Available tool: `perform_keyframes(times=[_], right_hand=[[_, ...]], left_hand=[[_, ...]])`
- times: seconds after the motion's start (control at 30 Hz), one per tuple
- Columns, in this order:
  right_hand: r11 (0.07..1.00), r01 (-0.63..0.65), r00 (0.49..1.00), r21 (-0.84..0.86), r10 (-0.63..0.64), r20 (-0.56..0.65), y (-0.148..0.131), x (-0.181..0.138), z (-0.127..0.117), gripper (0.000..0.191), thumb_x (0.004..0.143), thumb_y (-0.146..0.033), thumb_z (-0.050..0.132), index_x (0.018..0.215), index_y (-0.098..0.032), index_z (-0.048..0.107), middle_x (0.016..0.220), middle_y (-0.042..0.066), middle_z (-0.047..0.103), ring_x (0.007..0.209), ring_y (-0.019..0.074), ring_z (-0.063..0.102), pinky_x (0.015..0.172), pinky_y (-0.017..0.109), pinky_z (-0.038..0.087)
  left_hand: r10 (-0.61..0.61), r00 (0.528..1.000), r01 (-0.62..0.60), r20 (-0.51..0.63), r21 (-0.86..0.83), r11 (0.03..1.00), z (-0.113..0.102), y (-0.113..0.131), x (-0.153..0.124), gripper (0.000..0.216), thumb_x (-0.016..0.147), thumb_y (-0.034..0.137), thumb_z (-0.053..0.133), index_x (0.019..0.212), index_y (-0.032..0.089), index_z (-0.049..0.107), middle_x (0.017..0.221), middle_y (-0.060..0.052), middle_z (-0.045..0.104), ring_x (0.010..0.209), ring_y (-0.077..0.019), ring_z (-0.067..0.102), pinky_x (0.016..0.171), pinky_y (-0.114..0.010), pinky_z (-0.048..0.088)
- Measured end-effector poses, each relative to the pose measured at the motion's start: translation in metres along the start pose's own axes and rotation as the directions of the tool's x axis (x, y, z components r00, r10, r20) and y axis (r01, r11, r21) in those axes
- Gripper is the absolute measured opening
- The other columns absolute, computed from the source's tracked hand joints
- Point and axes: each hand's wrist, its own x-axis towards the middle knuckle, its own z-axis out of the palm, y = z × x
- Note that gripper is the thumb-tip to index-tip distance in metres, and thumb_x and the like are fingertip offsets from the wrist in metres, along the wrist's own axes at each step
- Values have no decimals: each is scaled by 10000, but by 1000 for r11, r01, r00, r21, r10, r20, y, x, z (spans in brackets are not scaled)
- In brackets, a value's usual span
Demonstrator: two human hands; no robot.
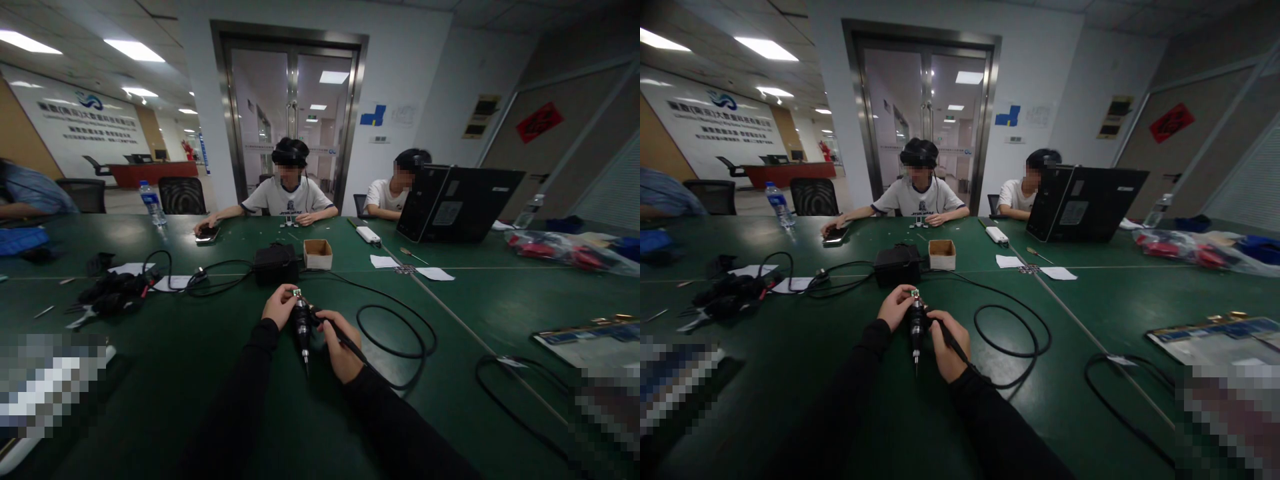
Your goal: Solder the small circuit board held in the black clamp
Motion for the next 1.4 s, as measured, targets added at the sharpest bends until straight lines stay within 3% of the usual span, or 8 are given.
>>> perform_keyframes(times=[0.6,0.93,1.2,1.4], right_hand=[[1000,-5,1000,-9,5,-17,2,0,0,241,915,-280,498,1017,-191,698,797,26,694,708,167,658,658,258,503],[999,-31,997,40,34,-65,-3,2,1,239,899,-270,499,1017,-190,691,872,41,712,734,171,665,639,259,516],[998,-30,997,61,34,-72,-2,2,1,237,894,-266,496,1005,-188,690,865,45,704,733,171,661,637,263,524],[998,-30,996,61,35,-79,-3,3,1,241,898,-271,498,1009,-184,694,860,45,707,714,171,658,627,264,525]], left_hand=[[-14,1000,13,7,50,999,0,0,0,217,791,235,603,1004,211,639,864,-19,712,794,-169,655,812,-281,484],[-23,1000,16,19,316,949,-3,4,-2,186,861,271,542,965,235,692,826,-12,708,792,-191,644,780,-288,464],[-47,999,41,8,358,933,-4,7,-2,206,861,312,531,884,239,722,905,-49,734,895,-237,654,851,-322,464],[-165,986,150,13,361,921,-7,18,7,177,784,374,633,862,228,696,894,-73,739,905,-265,662,832,-312,471]])
